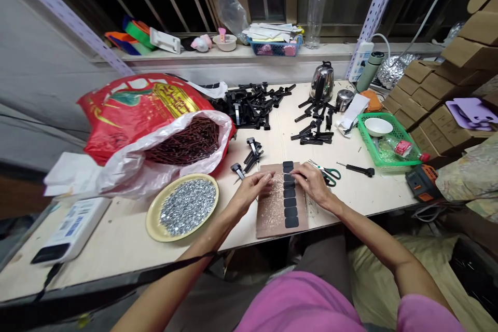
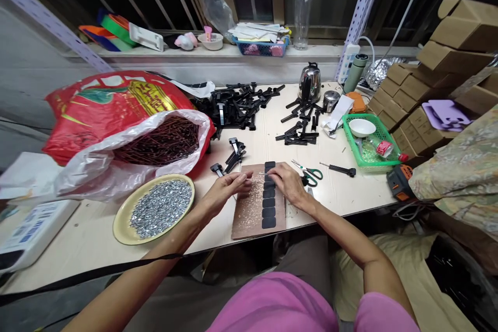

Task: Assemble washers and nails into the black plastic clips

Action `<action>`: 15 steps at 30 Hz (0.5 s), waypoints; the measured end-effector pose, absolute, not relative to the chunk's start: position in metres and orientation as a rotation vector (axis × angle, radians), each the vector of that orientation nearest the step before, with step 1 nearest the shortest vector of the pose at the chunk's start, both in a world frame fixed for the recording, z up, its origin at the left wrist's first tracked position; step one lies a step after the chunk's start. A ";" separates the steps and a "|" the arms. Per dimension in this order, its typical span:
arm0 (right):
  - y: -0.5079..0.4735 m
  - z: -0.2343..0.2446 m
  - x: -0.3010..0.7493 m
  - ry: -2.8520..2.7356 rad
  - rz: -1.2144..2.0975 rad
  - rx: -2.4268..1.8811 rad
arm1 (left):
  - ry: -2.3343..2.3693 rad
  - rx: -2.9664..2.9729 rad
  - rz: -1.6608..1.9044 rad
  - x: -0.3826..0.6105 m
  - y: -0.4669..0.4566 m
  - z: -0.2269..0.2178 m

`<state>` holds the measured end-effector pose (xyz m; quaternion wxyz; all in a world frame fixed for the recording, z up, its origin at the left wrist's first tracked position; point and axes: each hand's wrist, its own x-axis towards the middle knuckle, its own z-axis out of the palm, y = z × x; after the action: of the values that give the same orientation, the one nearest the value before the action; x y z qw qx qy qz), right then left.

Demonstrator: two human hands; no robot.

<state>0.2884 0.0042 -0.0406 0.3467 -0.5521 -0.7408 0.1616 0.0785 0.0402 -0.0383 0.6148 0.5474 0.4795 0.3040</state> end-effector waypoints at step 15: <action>-0.001 -0.082 0.301 -2.337 0.432 -1.249 | 1.212 2.461 0.723 0.079 0.021 -0.137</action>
<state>0.3006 -0.0012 -0.0817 0.2264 -0.4532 -0.8478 0.1568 0.0786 0.0207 -0.1372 0.1519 0.8574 0.4223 0.2520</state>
